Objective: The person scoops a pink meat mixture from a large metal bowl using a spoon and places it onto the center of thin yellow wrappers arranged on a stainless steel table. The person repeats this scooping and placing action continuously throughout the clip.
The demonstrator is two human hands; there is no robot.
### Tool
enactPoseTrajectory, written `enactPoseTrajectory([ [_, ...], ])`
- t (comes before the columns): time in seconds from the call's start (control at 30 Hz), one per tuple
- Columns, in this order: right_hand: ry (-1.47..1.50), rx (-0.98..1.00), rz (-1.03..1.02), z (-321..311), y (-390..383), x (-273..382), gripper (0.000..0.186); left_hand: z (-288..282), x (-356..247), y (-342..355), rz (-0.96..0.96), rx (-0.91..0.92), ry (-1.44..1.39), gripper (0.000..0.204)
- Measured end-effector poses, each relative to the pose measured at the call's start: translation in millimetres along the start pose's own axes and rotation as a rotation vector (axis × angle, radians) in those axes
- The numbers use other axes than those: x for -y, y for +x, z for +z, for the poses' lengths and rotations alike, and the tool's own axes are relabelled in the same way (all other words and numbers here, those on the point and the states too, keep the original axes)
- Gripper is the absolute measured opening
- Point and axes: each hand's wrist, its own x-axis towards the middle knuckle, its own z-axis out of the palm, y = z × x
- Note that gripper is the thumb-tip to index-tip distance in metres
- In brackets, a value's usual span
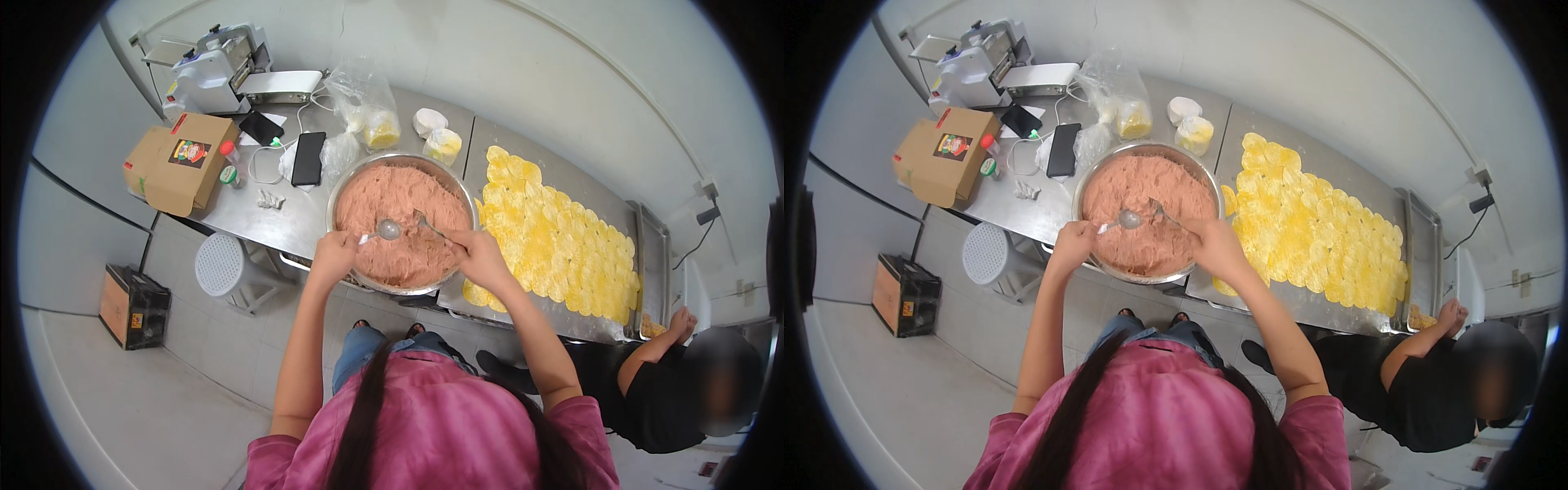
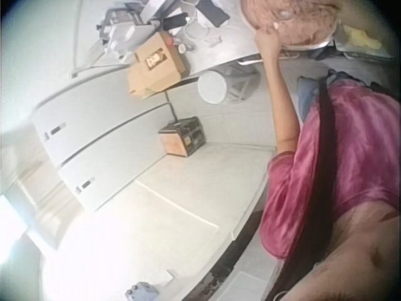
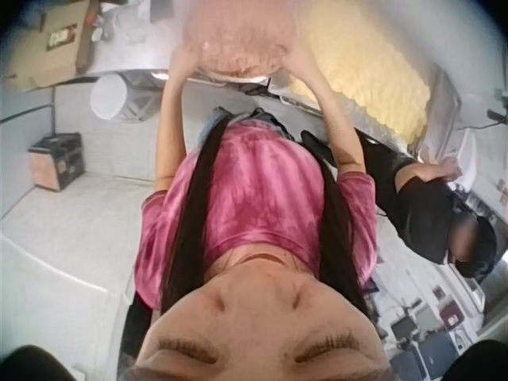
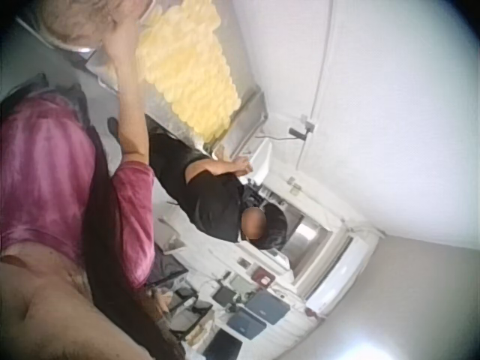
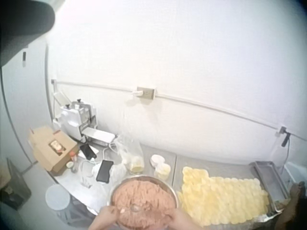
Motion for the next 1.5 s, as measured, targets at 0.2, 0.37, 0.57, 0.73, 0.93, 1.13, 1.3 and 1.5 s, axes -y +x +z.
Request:
enactPoseTrajectory([
  [0.2, -0.608, -0.188, -0.202, 34.2, -19.2, 5.0, 0.052, -2.6, -22.4, 2.9, -0.289, 0.18, -0.478, 0.031],
  [0.37, -0.601, -0.272, -0.214, 35.1, -35.8, 1.7, 0.053, 4.3, -19.5, 4.2, -0.301, 0.12, -0.549, 0.03],
  [0.57, -0.631, -0.315, -0.084, 31.0, -41.4, 3.1, 0.052, 15.4, -23.0, 2.8, -0.202, 0.113, -0.443, 0.031],
  [0.73, -0.759, -0.346, -0.078, 49.5, -41.4, 2.8, 0.053, 16.4, -40.7, -1.2, -0.205, 0.115, -0.464, 0.031],
  [0.93, -0.564, -0.387, -0.026, 40.5, -50.9, -7.2, 0.05, 16.7, -43.0, -2.6, -0.312, 0.145, -0.656, 0.03],
  [1.13, -0.589, -0.414, -0.092, 45.7, -38.2, 0.6, 0.049, 16.3, -52.0, 0.6, -0.235, 0.159, -0.531, 0.032],
  [1.3, -0.624, -0.39, -0.08, 55.4, -37.7, -5.3, 0.045, 25.7, -38.7, 2.2, -0.081, 0.032, -0.438, 0.032],
  [1.5, -0.333, -0.186, 0.23, 32.7, -16.7, -17.5, 0.033, 25.3, -36.3, -2.2, 0.066, -0.106, 0.301, 0.029],
])
